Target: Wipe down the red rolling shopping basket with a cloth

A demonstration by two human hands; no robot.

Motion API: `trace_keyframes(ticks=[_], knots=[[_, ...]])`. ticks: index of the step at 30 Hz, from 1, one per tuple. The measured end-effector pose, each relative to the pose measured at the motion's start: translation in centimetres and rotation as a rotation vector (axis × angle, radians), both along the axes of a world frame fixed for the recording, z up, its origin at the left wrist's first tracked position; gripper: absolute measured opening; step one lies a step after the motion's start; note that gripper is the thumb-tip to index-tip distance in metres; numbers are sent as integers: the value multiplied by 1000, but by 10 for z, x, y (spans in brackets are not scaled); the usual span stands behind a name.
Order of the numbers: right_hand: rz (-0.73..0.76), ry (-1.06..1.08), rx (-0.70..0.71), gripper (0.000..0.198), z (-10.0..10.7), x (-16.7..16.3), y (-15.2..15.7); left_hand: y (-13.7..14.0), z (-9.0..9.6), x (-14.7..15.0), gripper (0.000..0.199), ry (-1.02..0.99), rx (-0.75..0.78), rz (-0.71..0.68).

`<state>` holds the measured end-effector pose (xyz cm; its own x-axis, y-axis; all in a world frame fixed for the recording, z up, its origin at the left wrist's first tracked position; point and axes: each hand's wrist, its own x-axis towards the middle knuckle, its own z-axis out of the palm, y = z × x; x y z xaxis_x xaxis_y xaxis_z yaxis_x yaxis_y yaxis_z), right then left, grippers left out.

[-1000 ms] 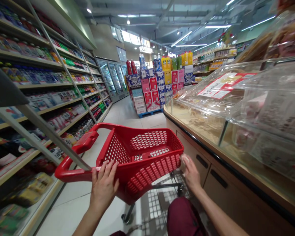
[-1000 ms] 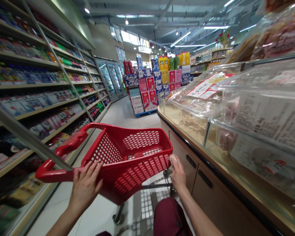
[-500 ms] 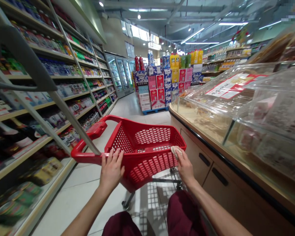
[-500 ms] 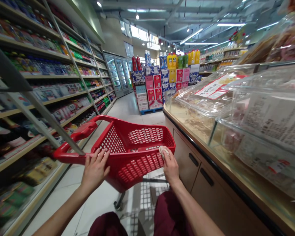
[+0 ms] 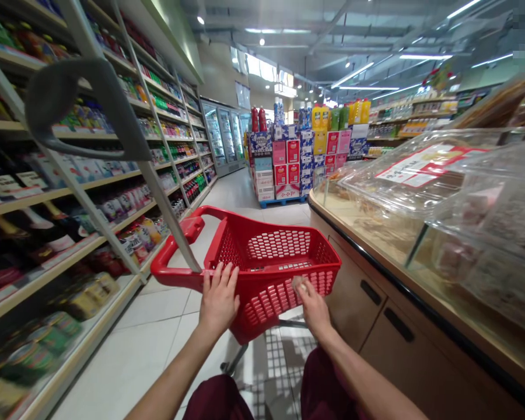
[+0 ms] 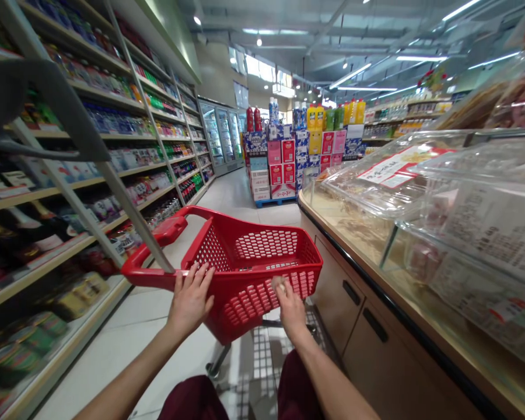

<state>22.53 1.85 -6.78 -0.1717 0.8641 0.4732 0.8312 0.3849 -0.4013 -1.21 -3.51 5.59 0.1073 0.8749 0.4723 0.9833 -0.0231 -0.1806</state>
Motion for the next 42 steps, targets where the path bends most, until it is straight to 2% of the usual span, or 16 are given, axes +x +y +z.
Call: trace_keyframes(ticks=[2,3,9,14,16,18,20,25,27,29,31,34,36,38,40,42], knots=[[33,-93,-124,55,-14,-2,-10,-1,0,0,53,-5,-11,-14],[45,-103,-137,55,-16,-4,-13,-1,0,0,53,-7,-15,-23],[91,151,217,53,10,-30,-2,-2,0,1,55,-15,-4,-30],[168,16,35,45,-7,-46,-11,-5,-1,-6,55,-32,-15,-81],[218,67,87,44,-3,-53,-15,-7,-2,-8,55,-33,-16,-122],[246,160,203,45,10,-62,-14,-8,-4,-9,55,-40,-5,-147],[251,206,258,48,20,-72,-10,-10,-6,-9,55,-57,17,-152],[348,86,101,51,8,-80,-19,-23,1,-26,45,-99,99,-260],[378,105,120,50,13,-83,-24,-29,8,-45,45,-164,249,-166],[372,178,218,48,30,-92,-23,-30,17,-65,48,-235,372,34],[337,218,282,50,44,-104,-18,-27,22,-79,51,-231,325,147],[321,96,167,55,37,-115,-17,-19,24,-86,53,-149,138,124],[359,-22,33,56,20,-117,-23,-15,21,-84,55,-125,108,121],[395,-35,-2,54,15,-121,-29,-15,18,-81,57,-114,115,129],[411,72,102,52,31,-131,-32,-16,16,-79,58,-104,116,118],[444,197,246,52,60,-148,-30,-18,16,-78,59,-104,116,111]])
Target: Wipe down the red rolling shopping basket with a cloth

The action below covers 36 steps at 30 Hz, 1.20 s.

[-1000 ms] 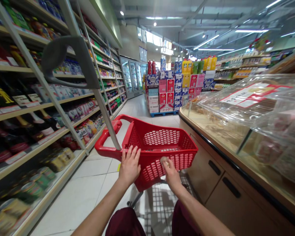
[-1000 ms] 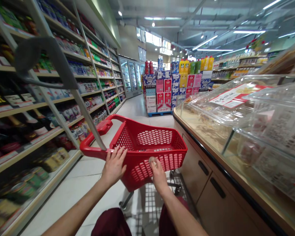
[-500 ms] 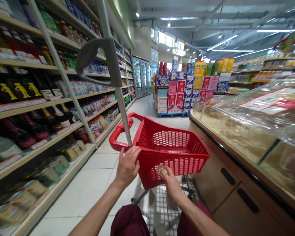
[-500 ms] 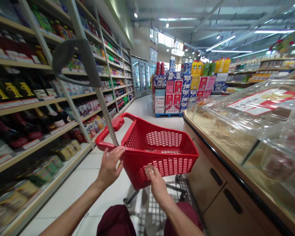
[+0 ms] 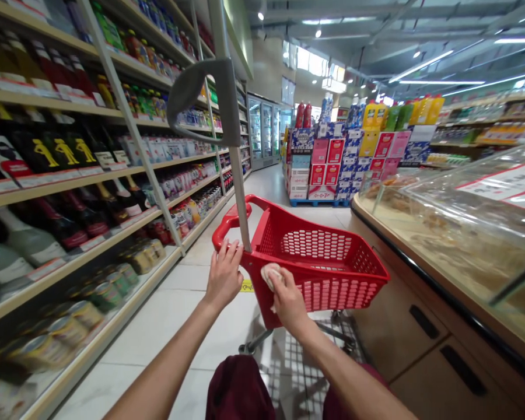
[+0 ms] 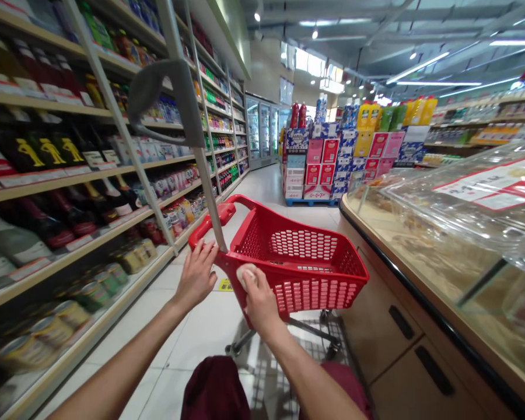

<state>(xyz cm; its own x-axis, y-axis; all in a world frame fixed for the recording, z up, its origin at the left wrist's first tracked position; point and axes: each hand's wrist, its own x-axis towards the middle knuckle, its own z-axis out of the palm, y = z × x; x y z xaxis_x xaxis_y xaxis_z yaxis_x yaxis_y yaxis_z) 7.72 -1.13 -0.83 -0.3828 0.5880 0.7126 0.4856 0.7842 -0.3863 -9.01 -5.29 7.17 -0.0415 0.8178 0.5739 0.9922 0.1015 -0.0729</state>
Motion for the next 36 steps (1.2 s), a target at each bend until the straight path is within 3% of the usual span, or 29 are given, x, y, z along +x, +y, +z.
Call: trace_keyframes(ticks=[3,7,9,15,21,27,33,36], knots=[[28,17,54,51,18,-20,4,-2,1,-1,61,-8,-9,0],[25,-186,5,44,-16,-17,-7,-3,2,-2,64,-15,-39,-20],[29,-187,2,45,-20,-14,-12,-3,1,-2,64,-24,-36,-29],[31,2,127,43,39,-29,2,-3,-2,-2,63,-40,3,-27],[-30,-248,-89,40,-5,-4,-7,-2,-6,-6,64,5,34,-50],[-72,85,60,47,12,14,6,-1,-10,-10,63,30,72,-64],[-184,-122,-138,38,-35,53,12,-1,-9,-13,65,89,93,-117],[-195,12,-31,43,-32,64,16,0,-9,-11,69,100,118,-112]])
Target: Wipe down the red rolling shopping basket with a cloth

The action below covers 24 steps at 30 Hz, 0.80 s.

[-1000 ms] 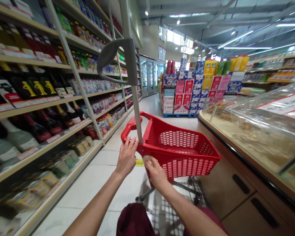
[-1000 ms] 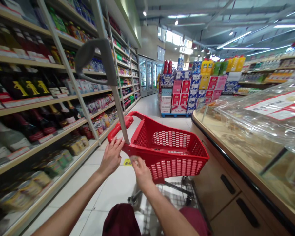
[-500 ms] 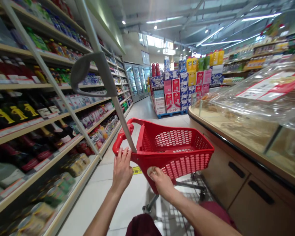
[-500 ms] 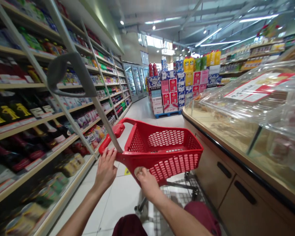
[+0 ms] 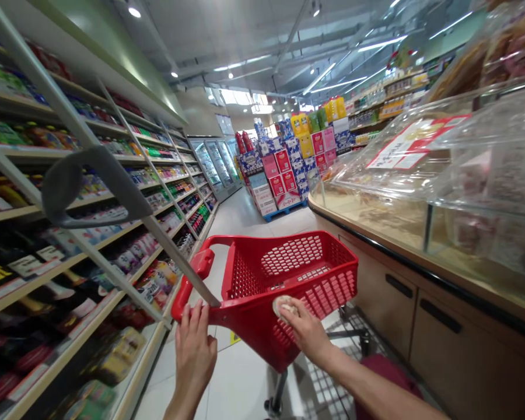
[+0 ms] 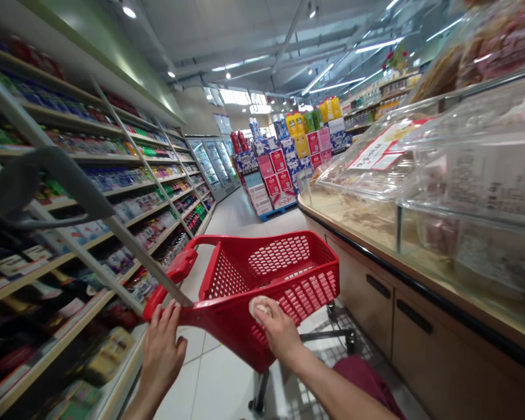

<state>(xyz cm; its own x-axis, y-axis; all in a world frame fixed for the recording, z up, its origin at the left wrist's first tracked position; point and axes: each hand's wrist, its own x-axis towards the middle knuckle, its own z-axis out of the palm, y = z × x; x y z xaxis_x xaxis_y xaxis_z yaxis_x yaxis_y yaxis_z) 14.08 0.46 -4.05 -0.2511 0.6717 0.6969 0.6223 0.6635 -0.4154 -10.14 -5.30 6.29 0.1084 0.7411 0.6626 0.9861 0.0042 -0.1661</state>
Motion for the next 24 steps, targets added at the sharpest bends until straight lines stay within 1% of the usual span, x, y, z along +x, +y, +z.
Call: trace_keyframes(ticks=[2,3,6,7,8,10,12,13,15,17,18,19,20,21,24], knots=[[-38,53,58,44,4,8,7,1,0,0,72,-2,12,12],[-65,42,41,43,2,14,10,2,0,0,73,0,13,16],[-105,-60,-122,43,-16,35,15,2,1,-3,72,11,-6,18],[-100,-81,-164,45,-22,41,15,1,1,-4,72,16,-13,13],[-98,-79,-177,47,-25,47,15,0,2,-3,71,20,-18,7],[-93,-27,-118,49,-24,53,16,-3,3,1,71,8,10,3],[-96,35,-22,46,-17,57,21,-6,4,13,71,-25,95,-14],[-102,48,4,45,-15,58,23,-7,4,21,71,-33,139,-42],[-122,16,-25,43,-18,61,26,-5,4,41,69,1,159,-156],[-143,-64,-129,44,-30,66,24,3,1,60,65,80,70,-258],[-151,-96,-178,46,-35,68,22,9,0,68,61,109,11,-268],[-153,-110,-207,48,-39,71,21,16,-2,74,58,123,-46,-247],[-149,-102,-205,49,-40,73,20,23,-3,77,54,124,-95,-207],[-140,-73,-175,50,-38,74,20,29,-5,79,51,117,-130,-164],[-124,35,-32,48,-22,76,30,40,-10,76,48,105,-172,-109]])
